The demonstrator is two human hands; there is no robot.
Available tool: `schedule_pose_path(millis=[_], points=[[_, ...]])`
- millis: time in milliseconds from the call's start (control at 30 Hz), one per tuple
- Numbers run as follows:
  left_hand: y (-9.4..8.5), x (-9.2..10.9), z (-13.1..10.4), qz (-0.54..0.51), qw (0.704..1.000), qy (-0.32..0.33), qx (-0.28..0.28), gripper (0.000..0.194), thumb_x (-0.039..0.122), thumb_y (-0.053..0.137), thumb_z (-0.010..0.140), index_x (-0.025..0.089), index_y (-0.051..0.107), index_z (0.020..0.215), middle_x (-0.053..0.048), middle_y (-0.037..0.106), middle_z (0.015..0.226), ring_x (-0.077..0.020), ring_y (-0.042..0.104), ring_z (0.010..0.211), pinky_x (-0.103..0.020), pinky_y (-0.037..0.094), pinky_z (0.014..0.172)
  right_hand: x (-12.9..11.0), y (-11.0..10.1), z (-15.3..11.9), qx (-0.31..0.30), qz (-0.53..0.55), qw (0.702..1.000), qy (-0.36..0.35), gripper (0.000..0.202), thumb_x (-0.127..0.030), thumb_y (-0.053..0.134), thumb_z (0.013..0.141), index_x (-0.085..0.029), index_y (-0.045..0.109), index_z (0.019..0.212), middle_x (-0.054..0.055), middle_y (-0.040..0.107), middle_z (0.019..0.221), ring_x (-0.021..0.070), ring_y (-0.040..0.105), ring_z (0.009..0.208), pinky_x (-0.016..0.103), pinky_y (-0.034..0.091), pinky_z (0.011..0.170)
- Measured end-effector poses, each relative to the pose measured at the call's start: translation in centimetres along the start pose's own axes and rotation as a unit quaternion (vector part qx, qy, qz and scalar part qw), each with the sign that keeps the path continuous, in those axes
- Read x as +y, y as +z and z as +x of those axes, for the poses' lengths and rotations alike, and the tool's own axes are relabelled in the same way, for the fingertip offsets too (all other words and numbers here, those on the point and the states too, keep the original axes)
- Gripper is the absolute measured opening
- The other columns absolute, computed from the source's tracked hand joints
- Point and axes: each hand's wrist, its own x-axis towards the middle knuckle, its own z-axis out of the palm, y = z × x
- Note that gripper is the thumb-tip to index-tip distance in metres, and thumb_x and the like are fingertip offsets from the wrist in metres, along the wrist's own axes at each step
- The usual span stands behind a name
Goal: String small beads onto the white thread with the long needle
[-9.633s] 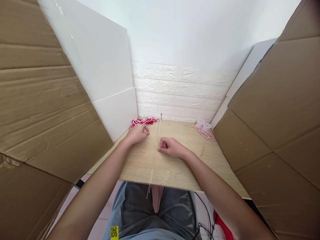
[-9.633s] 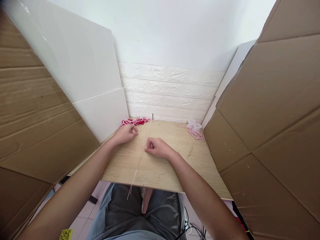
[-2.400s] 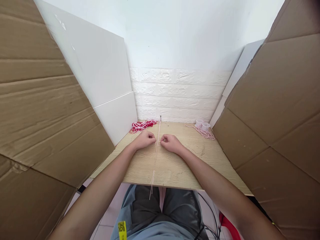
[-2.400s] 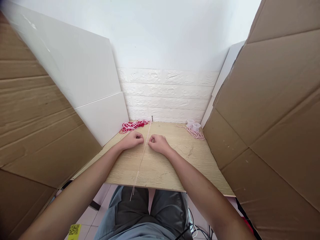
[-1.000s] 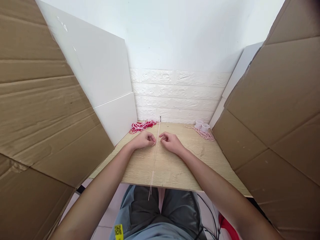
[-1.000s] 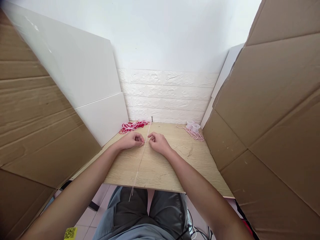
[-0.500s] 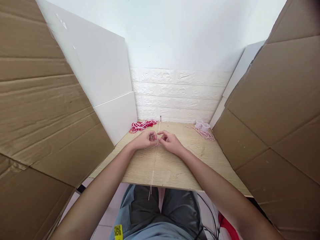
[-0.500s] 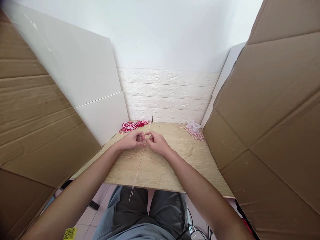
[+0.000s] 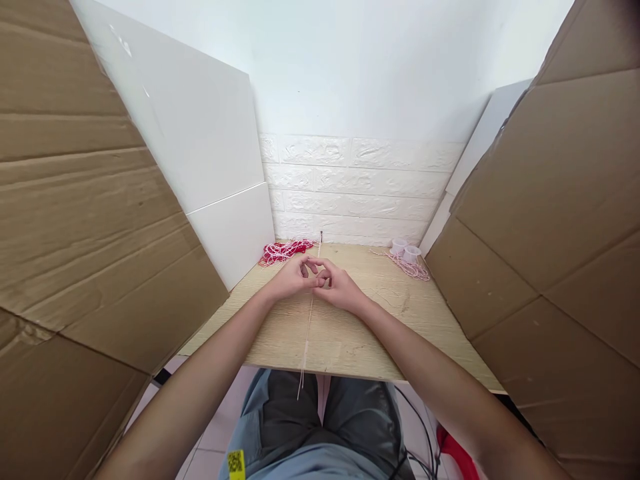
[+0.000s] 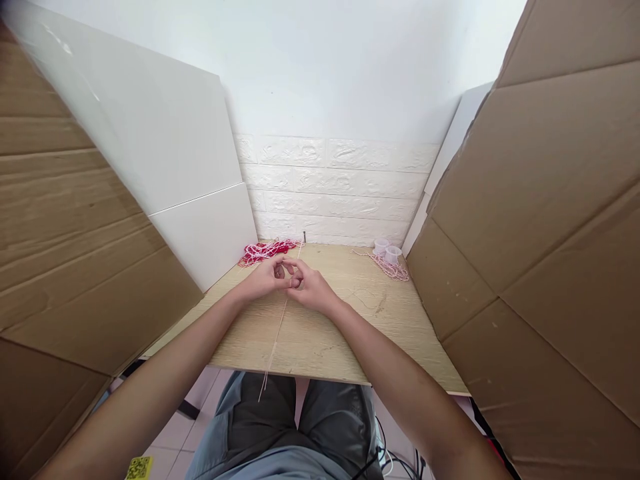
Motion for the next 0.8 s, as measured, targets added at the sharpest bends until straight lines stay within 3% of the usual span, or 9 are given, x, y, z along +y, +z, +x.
schedule_pose_path(millis=[133,233,467,800], points=[[0.0,0.2,0.0,-0.077,0.997,-0.002,-0.031,0.049,0.045,0.073,0.072,0.014,0.064,0.108,-0.007,0.067,0.092,-0.0139,0.056,0.073,-0.026,0.042,0.064,0.1,0.1,0.1,0.027,0.018,0.999,0.010,0.053,-0.020,0.059,0.080,-0.020,0.050,0.132,-0.001,0.063,0.079,0.0119,0.053,0.065,0.023,0.041,0.063],[-0.1,0.2,0.1,-0.129,0.991,-0.022,-0.035,0.042,0.045,0.070,0.075,0.013,0.066,0.101,-0.008,0.068,0.089,-0.0148,0.059,0.074,-0.026,0.042,0.063,0.4,0.0,0.3,0.038,0.060,0.997,0.022,0.049,-0.023,0.059,0.081,-0.019,0.051,0.129,-0.001,0.064,0.074,0.0129,0.055,0.065,0.025,0.042,0.064],[-1.0,0.0,0.3,-0.191,0.980,-0.049,-0.002,0.025,0.036,0.074,0.068,0.014,0.063,0.071,0.002,0.052,0.063,-0.0081,0.042,0.056,-0.025,0.031,0.053,0.3,-1.5,0.5,0.061,0.156,0.984,0.063,0.043,-0.033,0.063,0.079,-0.018,0.057,0.120,-0.007,0.052,0.056,0.0120,0.051,0.055,0.025,0.043,0.060],[-1.3,-0.1,0.4,-0.145,0.983,-0.104,0.040,0.044,0.050,0.067,0.073,0.019,0.043,0.054,0.004,0.037,0.050,-0.0084,0.030,0.047,-0.027,0.020,0.048,-1.9,-4.4,0.8,0.126,0.163,0.975,0.081,0.035,-0.046,0.061,0.083,-0.017,0.065,0.103,-0.007,0.044,0.046,0.0102,0.041,0.042,0.023,0.036,0.045]])
